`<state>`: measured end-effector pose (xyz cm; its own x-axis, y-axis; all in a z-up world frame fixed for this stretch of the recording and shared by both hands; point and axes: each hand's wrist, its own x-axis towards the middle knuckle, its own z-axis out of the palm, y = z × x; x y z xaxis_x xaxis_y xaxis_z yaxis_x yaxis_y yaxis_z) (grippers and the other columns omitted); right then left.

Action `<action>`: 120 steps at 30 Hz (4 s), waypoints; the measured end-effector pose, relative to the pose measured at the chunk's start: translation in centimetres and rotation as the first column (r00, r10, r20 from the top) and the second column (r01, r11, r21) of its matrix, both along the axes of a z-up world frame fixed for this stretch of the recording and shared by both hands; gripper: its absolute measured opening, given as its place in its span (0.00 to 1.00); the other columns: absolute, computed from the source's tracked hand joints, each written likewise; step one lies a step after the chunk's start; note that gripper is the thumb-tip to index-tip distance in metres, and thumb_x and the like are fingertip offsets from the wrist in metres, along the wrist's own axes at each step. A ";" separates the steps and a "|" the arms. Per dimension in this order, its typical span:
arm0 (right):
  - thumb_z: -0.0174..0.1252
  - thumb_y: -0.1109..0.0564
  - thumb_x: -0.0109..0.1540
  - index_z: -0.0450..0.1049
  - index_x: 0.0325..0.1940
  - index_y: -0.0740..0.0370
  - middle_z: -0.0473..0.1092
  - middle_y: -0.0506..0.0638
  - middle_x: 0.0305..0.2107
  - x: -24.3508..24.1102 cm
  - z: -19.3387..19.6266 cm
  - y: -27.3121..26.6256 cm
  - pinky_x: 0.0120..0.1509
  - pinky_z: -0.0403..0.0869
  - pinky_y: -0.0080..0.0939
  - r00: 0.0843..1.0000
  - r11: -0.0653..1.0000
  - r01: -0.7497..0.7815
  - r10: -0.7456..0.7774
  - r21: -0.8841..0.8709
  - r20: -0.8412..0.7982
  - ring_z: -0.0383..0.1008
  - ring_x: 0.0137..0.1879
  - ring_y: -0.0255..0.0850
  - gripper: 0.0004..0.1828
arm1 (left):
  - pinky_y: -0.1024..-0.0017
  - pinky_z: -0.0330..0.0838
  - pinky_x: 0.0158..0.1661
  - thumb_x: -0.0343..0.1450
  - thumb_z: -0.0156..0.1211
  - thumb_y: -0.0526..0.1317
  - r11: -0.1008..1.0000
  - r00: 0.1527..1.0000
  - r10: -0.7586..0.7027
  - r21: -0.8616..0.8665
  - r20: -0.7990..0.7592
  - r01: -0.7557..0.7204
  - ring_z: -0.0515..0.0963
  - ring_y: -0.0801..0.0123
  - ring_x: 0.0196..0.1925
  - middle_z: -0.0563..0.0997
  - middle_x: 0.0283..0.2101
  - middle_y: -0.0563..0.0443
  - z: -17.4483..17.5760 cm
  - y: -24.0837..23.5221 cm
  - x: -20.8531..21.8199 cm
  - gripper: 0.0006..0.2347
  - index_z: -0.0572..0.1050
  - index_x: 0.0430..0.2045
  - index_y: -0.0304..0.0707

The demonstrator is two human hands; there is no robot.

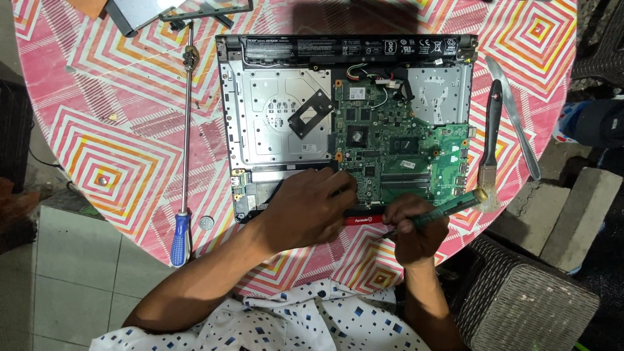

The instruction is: The person uses a screwdriver to remove screws from a laptop motherboard and then detaches a small black component. They then place a copper heat pipe assembly onto the motherboard and install a cooling fan, securing it in place.

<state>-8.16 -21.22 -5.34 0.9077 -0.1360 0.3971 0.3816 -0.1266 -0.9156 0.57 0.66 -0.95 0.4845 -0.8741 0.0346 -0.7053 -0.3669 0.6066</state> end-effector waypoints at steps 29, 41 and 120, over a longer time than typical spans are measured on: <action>0.52 0.46 0.66 0.66 0.22 0.64 0.65 0.51 0.15 0.1 -0.2 -0.3 0.17 0.64 0.28 1.000 1.000 -0.017 0.017 0.021 0.025 0.67 0.18 0.36 0.23 | 0.58 0.74 0.43 0.69 0.54 0.42 1.000 1.000 -0.010 -0.009 -0.025 0.010 0.78 0.49 0.45 0.76 0.47 0.36 -0.8 0.1 -0.1 0.16 0.72 0.50 0.39; 0.52 0.45 0.67 0.66 0.24 0.63 0.67 0.52 0.16 -0.2 -0.6 -0.3 0.17 0.64 0.27 1.000 1.000 -0.002 0.002 0.021 -0.002 0.68 0.19 0.35 0.23 | 0.57 0.74 0.45 0.69 0.56 0.41 1.000 0.999 -0.007 -0.009 -0.037 0.007 0.78 0.47 0.45 0.76 0.47 0.35 -0.6 0.2 -0.1 0.16 0.72 0.51 0.39; 0.43 0.60 0.58 0.77 0.27 0.56 0.59 0.39 0.07 -3.0 4.4 3.9 0.14 0.60 0.31 0.943 0.709 -0.332 0.276 -0.623 -0.187 0.58 0.12 0.29 0.15 | 0.60 0.67 0.45 0.67 0.66 0.42 0.743 0.694 0.639 -0.032 0.333 -0.669 0.69 0.55 0.54 0.70 0.54 0.45 1.2 2.8 2.4 0.21 0.70 0.54 0.39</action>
